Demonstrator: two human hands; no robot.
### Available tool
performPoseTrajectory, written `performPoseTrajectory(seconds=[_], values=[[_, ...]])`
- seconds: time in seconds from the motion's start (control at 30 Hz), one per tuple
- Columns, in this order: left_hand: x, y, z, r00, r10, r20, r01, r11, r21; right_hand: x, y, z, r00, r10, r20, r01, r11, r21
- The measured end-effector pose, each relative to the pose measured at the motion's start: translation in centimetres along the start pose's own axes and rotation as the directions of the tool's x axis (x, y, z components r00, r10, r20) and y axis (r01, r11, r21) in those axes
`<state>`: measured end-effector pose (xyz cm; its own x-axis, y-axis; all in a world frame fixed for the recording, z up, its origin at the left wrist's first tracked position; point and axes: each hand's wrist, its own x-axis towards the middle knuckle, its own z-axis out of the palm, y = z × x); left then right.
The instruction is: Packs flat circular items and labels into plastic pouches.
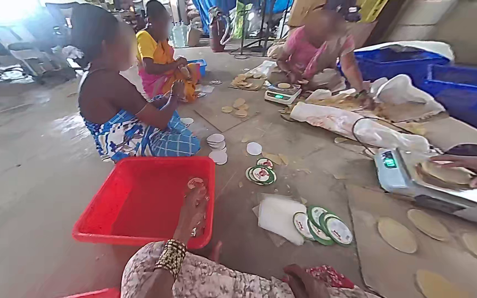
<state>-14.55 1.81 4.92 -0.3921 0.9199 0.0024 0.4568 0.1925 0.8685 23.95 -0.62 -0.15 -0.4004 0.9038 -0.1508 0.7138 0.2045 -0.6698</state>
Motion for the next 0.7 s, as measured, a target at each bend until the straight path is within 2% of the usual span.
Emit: performPoseTrajectory(seconds=[0.13,0.2,0.27,0.33,0.4,0.47,0.53,0.6,0.7], values=[[-0.2,0.1,0.8,0.998,0.041,-0.04,-0.04,0.999,0.015,4.0,0.1,-1.0,0.998,0.042,0.047,-0.045,0.997,0.066],[-0.3,0.1,1.1,0.994,0.083,-0.066,-0.08,0.996,0.049,7.5,0.4,-1.3,1.0,0.02,0.023,-0.021,0.999,0.037],[-0.4,-0.1,1.5,0.979,0.189,-0.074,-0.181,0.978,0.102,11.5,0.0,-2.0,0.998,0.04,0.041,-0.039,0.999,-0.023],[-0.1,-0.4,2.0,0.936,0.352,-0.013,-0.343,0.92,0.19,15.6,-0.2,-1.8,0.998,0.047,0.04,-0.045,0.998,-0.046],[-0.1,-0.5,2.8,0.875,0.444,0.19,-0.483,0.82,0.306,19.2,-0.5,-1.3,0.997,0.059,0.041,-0.056,0.995,-0.087],[-0.3,-0.4,3.5,0.84,0.344,0.42,-0.503,0.783,0.365,22.0,-1.3,-0.9,0.994,0.092,0.059,-0.083,0.987,-0.14],[-0.1,-0.1,3.7,0.828,0.177,0.532,-0.443,0.789,0.426,24.3,-2.0,-0.4,0.99,0.114,0.08,-0.095,0.973,-0.212],[0.1,0.0,3.7,0.85,0.131,0.511,-0.399,0.794,0.459,26.4,-2.0,0.3,0.99,0.108,0.088,-0.078,0.953,-0.293],[0.2,0.0,3.7,0.871,0.138,0.471,-0.394,0.77,0.502,29.0,-1.9,1.2,0.996,0.078,0.054,-0.051,0.92,-0.388]])
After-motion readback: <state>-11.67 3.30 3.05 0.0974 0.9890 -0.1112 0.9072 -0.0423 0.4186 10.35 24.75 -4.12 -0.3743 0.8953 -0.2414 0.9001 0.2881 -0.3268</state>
